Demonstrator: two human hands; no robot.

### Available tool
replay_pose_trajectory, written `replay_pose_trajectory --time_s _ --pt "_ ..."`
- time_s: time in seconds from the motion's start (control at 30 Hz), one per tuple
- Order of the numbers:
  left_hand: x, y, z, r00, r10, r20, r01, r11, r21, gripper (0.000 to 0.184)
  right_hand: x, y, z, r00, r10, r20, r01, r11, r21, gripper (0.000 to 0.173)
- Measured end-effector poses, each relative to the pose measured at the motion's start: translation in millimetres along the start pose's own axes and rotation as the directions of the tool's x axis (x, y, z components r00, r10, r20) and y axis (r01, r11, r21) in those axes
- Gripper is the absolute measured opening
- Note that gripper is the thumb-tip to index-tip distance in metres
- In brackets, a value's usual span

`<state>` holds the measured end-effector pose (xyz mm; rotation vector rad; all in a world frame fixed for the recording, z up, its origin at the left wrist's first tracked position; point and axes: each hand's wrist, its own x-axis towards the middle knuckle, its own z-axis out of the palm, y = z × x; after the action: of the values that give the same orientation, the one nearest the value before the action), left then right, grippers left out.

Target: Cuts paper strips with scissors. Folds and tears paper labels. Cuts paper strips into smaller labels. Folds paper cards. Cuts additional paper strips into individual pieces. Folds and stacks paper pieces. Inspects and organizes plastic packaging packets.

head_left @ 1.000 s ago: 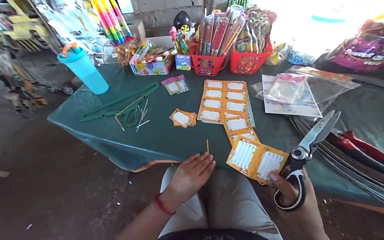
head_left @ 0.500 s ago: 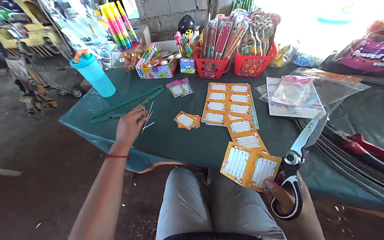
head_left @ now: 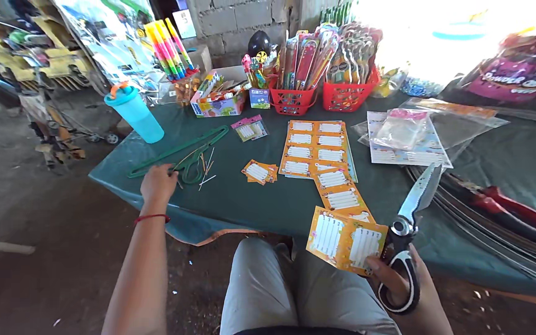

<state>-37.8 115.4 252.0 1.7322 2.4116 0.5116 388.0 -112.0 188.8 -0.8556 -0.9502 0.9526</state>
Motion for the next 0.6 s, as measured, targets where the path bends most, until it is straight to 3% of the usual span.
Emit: replay_pose_trajectory --time_s 0.17,0.47,0.6 --pt "10 3 0 1.000 -0.005 -0.026 0.007 0.999 0.042 0.022 -3 1 -3 1.000 0.024 0.005 -0.024 0.999 0.027 0.059" --pt "2 16 -10 0.999 0.007 -0.053 -0.002 0.996 0.091 0.016 -5 0 -5 0.998 0.060 -0.026 -0.059 0.998 0.032 0.061" --pt "-18 36 -19 0.990 0.135 -0.033 -0.138 0.984 -0.109 0.014 -4 -2 -2 0.999 0.031 -0.011 -0.031 1.000 -0.004 0.060"
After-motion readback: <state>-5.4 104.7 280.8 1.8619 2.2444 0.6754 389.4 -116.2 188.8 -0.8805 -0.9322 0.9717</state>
